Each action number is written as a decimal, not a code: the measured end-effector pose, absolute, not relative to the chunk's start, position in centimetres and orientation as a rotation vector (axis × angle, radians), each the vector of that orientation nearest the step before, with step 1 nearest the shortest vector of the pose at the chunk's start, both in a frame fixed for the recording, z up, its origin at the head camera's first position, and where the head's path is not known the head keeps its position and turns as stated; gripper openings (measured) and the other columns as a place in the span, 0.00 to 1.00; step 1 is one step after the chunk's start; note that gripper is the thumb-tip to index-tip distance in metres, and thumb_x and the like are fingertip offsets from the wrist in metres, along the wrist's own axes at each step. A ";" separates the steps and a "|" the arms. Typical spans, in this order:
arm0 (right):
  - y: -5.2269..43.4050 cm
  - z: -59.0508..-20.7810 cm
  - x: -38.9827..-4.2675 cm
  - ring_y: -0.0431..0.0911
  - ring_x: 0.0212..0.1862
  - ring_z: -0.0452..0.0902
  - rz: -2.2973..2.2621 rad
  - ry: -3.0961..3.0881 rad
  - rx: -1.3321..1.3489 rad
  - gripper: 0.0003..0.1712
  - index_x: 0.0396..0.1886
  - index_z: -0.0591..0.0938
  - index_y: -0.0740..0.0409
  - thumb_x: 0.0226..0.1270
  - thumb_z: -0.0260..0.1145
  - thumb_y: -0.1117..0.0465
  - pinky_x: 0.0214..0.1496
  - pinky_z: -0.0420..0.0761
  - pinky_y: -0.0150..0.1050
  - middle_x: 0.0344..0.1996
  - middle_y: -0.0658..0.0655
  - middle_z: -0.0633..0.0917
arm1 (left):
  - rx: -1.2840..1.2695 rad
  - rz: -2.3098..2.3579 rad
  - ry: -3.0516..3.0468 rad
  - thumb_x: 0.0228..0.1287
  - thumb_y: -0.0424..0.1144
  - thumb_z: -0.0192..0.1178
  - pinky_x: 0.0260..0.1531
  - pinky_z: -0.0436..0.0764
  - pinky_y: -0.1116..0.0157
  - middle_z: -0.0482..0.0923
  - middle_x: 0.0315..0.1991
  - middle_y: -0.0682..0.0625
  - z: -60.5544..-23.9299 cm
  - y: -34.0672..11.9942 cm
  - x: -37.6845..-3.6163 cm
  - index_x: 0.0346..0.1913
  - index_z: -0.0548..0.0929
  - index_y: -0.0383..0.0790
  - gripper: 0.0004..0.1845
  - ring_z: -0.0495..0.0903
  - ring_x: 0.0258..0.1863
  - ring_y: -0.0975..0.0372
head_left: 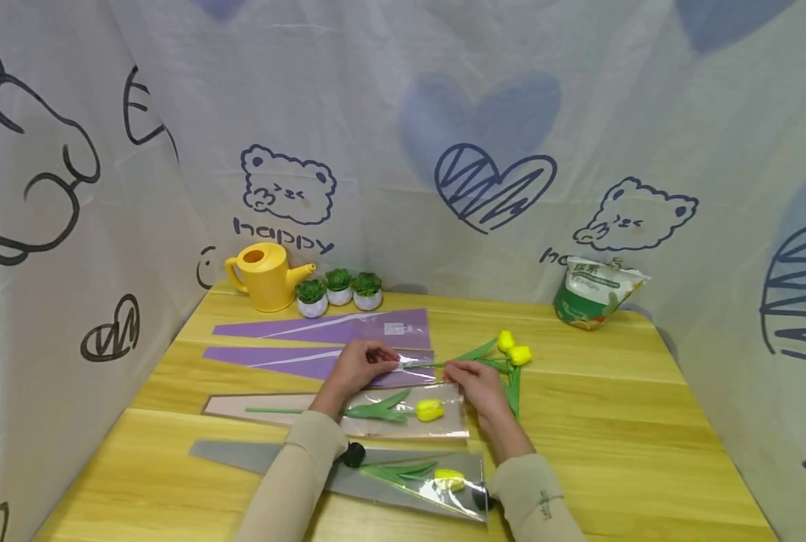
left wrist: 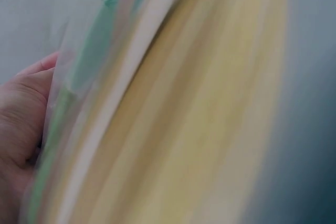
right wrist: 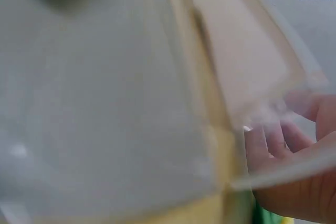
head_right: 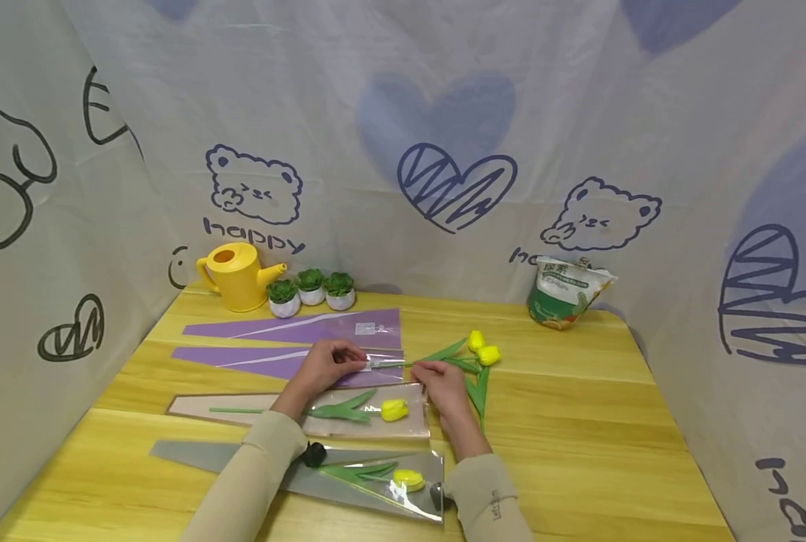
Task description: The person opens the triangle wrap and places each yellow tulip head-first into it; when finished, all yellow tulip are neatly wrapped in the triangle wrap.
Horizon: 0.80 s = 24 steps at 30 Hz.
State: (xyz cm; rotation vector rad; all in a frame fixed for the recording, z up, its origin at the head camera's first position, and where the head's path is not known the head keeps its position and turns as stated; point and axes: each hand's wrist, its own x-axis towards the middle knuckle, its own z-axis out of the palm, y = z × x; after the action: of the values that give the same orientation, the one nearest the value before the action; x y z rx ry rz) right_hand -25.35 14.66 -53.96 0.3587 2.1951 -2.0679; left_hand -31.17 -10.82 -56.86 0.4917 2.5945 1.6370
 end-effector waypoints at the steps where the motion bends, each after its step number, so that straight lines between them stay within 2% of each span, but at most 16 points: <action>1: 14.9 -53.8 -25.4 0.41 0.40 0.84 -2.078 2.187 0.358 0.17 0.57 0.84 0.70 0.73 0.68 0.65 0.41 0.82 0.28 0.45 0.63 0.90 | 0.491 1.640 2.594 0.61 0.37 0.76 0.32 0.79 0.70 0.89 0.33 0.51 -56.8 -10.8 -31.2 0.39 0.92 0.44 0.05 0.81 0.29 0.65; 4: 16.2 -53.0 -25.6 0.43 0.41 0.86 -2.115 2.168 0.345 0.18 0.59 0.82 0.72 0.74 0.67 0.67 0.45 0.86 0.31 0.49 0.67 0.88 | 0.496 1.646 2.598 0.61 0.37 0.76 0.32 0.79 0.70 0.89 0.32 0.50 -56.8 -10.9 -31.2 0.39 0.92 0.44 0.05 0.81 0.29 0.65; 7: 18.0 -52.1 -25.8 0.43 0.42 0.86 -2.093 2.261 0.318 0.19 0.59 0.82 0.72 0.74 0.67 0.66 0.49 0.87 0.35 0.47 0.64 0.87 | 0.498 1.647 2.599 0.61 0.36 0.76 0.32 0.79 0.70 0.89 0.33 0.50 -56.8 -10.9 -31.2 0.39 0.92 0.43 0.05 0.81 0.29 0.66; 10: 20.1 -51.3 -26.1 0.40 0.43 0.83 -2.004 2.433 0.313 0.18 0.58 0.83 0.70 0.74 0.68 0.64 0.49 0.85 0.31 0.45 0.58 0.87 | 0.494 1.643 2.599 0.61 0.37 0.76 0.32 0.79 0.70 0.89 0.33 0.51 -56.8 -10.9 -31.2 0.39 0.92 0.44 0.05 0.81 0.29 0.66; 14: 22.6 -50.5 -26.6 0.45 0.50 0.81 -1.808 2.684 0.322 0.18 0.58 0.85 0.66 0.74 0.68 0.61 0.48 0.80 0.28 0.50 0.63 0.87 | 0.498 1.645 2.594 0.60 0.37 0.76 0.32 0.79 0.71 0.89 0.33 0.51 -56.8 -11.0 -31.2 0.39 0.92 0.45 0.05 0.81 0.29 0.66; 17: 24.1 -50.0 -27.1 0.55 0.60 0.78 -1.651 2.809 0.298 0.18 0.58 0.85 0.65 0.75 0.67 0.60 0.55 0.80 0.37 0.57 0.66 0.85 | 0.504 1.644 2.592 0.61 0.37 0.76 0.32 0.79 0.71 0.89 0.32 0.51 -56.8 -11.0 -31.3 0.39 0.92 0.44 0.05 0.81 0.29 0.66; 19: 24.9 -50.0 -27.5 0.59 0.64 0.74 -1.576 2.835 0.272 0.19 0.59 0.85 0.65 0.76 0.66 0.59 0.60 0.79 0.47 0.61 0.67 0.83 | 0.505 1.647 2.593 0.60 0.36 0.76 0.32 0.79 0.71 0.89 0.32 0.51 -56.9 -11.0 -31.3 0.39 0.92 0.44 0.05 0.81 0.29 0.66; 21: 25.5 -50.1 -27.9 0.61 0.67 0.71 -1.508 2.832 0.233 0.19 0.59 0.84 0.64 0.76 0.66 0.58 0.64 0.77 0.55 0.63 0.68 0.81 | 0.502 1.655 2.592 0.60 0.36 0.76 0.32 0.79 0.71 0.89 0.32 0.51 -56.9 -11.0 -31.3 0.39 0.92 0.44 0.05 0.81 0.29 0.66; 24: 26.0 -50.6 -28.4 0.64 0.68 0.70 -1.418 2.826 0.161 0.18 0.58 0.85 0.64 0.75 0.67 0.58 0.68 0.73 0.60 0.64 0.69 0.79 | 0.503 1.662 2.584 0.60 0.36 0.76 0.32 0.79 0.70 0.89 0.32 0.51 -57.0 -11.0 -31.2 0.39 0.92 0.44 0.05 0.82 0.30 0.65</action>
State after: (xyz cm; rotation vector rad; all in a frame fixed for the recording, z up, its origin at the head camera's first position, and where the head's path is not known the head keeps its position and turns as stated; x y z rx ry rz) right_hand -28.42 25.96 -50.59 0.1612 2.8256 -1.4184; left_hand -31.23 -10.99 -56.97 0.5027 2.5839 1.6615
